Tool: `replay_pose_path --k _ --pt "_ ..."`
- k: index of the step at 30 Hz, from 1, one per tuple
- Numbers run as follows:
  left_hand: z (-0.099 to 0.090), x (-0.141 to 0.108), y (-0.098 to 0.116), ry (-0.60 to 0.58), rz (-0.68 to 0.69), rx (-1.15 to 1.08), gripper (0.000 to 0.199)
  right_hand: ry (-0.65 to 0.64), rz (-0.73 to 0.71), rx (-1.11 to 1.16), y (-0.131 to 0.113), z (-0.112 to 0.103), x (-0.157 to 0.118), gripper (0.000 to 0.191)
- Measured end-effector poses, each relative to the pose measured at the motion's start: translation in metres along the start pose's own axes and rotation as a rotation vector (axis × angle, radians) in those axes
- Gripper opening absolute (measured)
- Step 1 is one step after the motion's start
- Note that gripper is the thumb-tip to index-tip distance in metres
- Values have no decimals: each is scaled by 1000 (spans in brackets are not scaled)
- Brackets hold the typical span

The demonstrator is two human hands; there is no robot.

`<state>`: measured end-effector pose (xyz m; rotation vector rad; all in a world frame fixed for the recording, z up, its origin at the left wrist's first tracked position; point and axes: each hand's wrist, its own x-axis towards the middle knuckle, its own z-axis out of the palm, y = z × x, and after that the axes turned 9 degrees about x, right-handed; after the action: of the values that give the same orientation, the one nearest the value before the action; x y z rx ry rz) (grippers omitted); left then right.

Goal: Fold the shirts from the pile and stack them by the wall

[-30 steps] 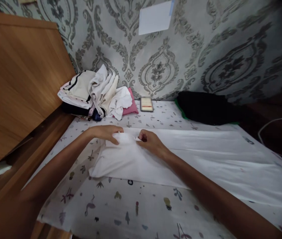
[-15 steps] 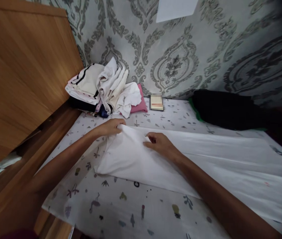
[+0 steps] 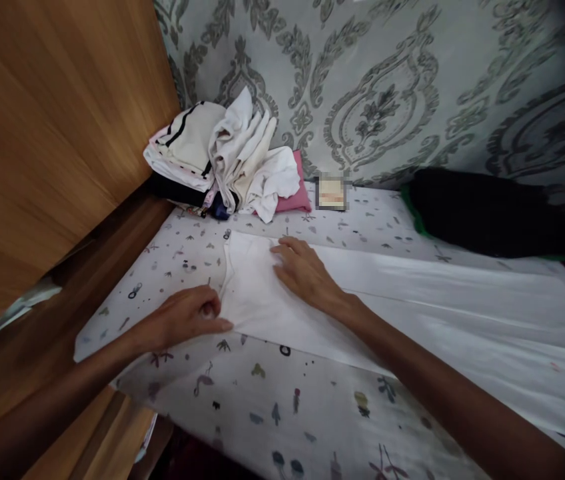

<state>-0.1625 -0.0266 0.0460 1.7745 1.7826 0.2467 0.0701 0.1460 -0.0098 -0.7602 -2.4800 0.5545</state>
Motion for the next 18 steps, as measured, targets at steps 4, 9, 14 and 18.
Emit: replay_pose_path --k 4,9,14,18 --pt "16 -15 11 137 26 -76 22 -96 39 -61 -8 20 25 32" --pt "17 -22 12 98 -1 -267 21 -60 43 -72 -7 33 31 38" --pt "24 -26 -3 60 -101 -361 17 -42 24 -85 -6 38 27 38" --pt "27 -25 -6 59 -127 -365 21 -54 33 -35 -7 36 29 40"
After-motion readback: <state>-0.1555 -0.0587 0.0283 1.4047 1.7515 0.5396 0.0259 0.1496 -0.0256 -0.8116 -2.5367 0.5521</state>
